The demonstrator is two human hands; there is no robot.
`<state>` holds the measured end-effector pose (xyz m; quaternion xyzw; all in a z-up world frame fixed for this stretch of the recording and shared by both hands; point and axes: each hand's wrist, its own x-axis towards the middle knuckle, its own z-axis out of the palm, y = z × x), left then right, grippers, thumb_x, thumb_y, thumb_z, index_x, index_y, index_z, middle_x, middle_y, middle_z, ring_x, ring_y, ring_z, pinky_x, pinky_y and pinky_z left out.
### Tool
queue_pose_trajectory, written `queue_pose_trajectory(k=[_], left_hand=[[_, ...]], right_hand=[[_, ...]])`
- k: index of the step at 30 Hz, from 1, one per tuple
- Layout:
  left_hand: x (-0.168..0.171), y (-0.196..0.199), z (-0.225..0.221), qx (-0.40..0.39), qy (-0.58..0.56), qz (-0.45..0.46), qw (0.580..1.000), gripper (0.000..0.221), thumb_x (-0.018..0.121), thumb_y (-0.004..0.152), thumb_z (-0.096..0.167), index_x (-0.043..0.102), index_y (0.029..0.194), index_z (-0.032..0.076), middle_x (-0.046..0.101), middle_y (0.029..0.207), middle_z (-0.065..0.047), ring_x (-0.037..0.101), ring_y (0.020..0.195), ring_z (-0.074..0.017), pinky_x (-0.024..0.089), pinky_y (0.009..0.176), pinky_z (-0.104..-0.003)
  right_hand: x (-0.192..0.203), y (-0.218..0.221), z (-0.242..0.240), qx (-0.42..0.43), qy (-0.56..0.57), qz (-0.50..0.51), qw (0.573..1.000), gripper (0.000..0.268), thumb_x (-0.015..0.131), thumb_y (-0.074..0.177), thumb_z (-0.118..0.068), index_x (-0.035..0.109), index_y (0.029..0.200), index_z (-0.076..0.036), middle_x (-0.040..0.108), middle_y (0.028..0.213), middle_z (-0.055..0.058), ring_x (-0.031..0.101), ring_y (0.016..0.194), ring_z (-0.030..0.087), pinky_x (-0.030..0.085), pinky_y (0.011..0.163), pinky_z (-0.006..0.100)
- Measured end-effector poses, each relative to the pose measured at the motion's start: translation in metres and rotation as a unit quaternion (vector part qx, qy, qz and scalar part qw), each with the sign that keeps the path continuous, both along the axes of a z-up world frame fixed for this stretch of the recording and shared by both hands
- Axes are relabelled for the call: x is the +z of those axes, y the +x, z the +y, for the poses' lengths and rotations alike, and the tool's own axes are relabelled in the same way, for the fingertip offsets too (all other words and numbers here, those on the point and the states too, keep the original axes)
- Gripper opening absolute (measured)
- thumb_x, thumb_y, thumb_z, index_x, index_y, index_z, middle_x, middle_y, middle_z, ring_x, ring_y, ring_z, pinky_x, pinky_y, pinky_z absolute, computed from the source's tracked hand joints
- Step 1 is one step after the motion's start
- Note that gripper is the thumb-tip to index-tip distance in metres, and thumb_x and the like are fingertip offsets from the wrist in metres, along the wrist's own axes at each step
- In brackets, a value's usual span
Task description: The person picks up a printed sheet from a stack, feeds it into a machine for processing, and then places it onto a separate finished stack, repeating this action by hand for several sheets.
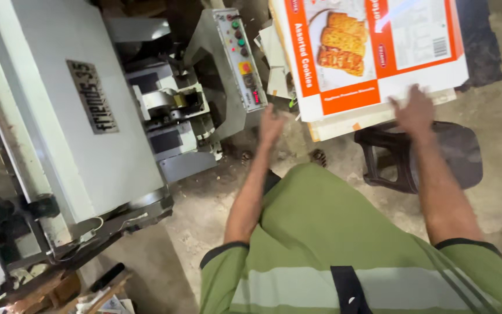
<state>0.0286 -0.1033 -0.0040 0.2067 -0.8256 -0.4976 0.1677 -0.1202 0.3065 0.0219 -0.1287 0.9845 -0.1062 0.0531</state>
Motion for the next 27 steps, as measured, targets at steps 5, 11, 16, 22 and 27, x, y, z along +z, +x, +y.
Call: queue_pose_trajectory(k=[5, 11, 16, 22, 27], left_hand=[[-0.001, -0.004, 0.105, 0.128, -0.077, 0.015, 0.989, 0.077, 0.09, 0.071, 0.009, 0.054, 0.136, -0.01, 0.058, 0.125, -0.029, 0.056, 0.115, -0.0444, 0.045, 0.095, -0.052], [0.071, -0.048, 0.074, 0.14, 0.387, 0.094, 0.907, 0.039, 0.068, 0.091, 0.0, 0.058, 0.129, -0.006, 0.072, 0.108, -0.012, 0.069, 0.086, -0.016, 0.058, 0.064, -0.033], [0.211, -0.04, -0.007, 0.134, 0.305, 0.234, 0.914, 0.04, 0.064, 0.098, -0.005, 0.062, 0.138, -0.002, 0.072, 0.114, -0.009, 0.067, 0.088, -0.0104, 0.059, 0.072, -0.025], [0.243, 0.049, -0.123, 0.213, 0.217, 0.179, 0.936, 0.047, 0.068, 0.096, -0.003, 0.067, 0.142, 0.006, 0.068, 0.085, -0.006, 0.064, 0.07, -0.0089, 0.055, 0.065, -0.025], [0.077, 0.123, -0.218, 0.379, 0.117, 0.074, 0.915, 0.042, 0.067, 0.089, -0.002, 0.074, 0.128, 0.011, 0.075, 0.092, -0.011, 0.07, 0.075, -0.0168, 0.056, 0.071, -0.033]], right_hand=[[-0.02, 0.032, -0.027, 0.025, -0.022, 0.019, 0.999, 0.084, 0.052, 0.104, -0.066, 0.056, 0.146, 0.007, 0.043, 0.153, 0.041, 0.039, 0.145, 0.05, 0.035, 0.115, 0.056], [0.026, 0.003, 0.026, -0.097, -0.147, 0.022, 0.984, 0.085, 0.068, 0.105, -0.061, 0.052, 0.15, 0.009, 0.056, 0.14, 0.038, 0.05, 0.13, 0.056, 0.039, 0.107, 0.062], [0.08, 0.016, 0.009, -0.247, -0.573, -0.234, 0.745, 0.058, 0.068, 0.105, -0.028, 0.046, 0.151, -0.002, 0.064, 0.127, 0.008, 0.068, 0.105, 0.018, 0.06, 0.073, 0.029], [0.113, 0.023, -0.128, -0.145, -0.794, -0.404, 0.431, 0.021, 0.06, 0.121, -0.012, 0.057, 0.134, 0.003, 0.066, 0.116, 0.008, 0.068, 0.101, 0.017, 0.059, 0.08, 0.026], [0.119, 0.02, -0.271, -0.092, -0.684, -0.273, 0.67, 0.035, 0.061, 0.104, 0.0, 0.059, 0.139, 0.0, 0.069, 0.124, 0.007, 0.072, 0.109, 0.016, 0.065, 0.092, 0.027]])
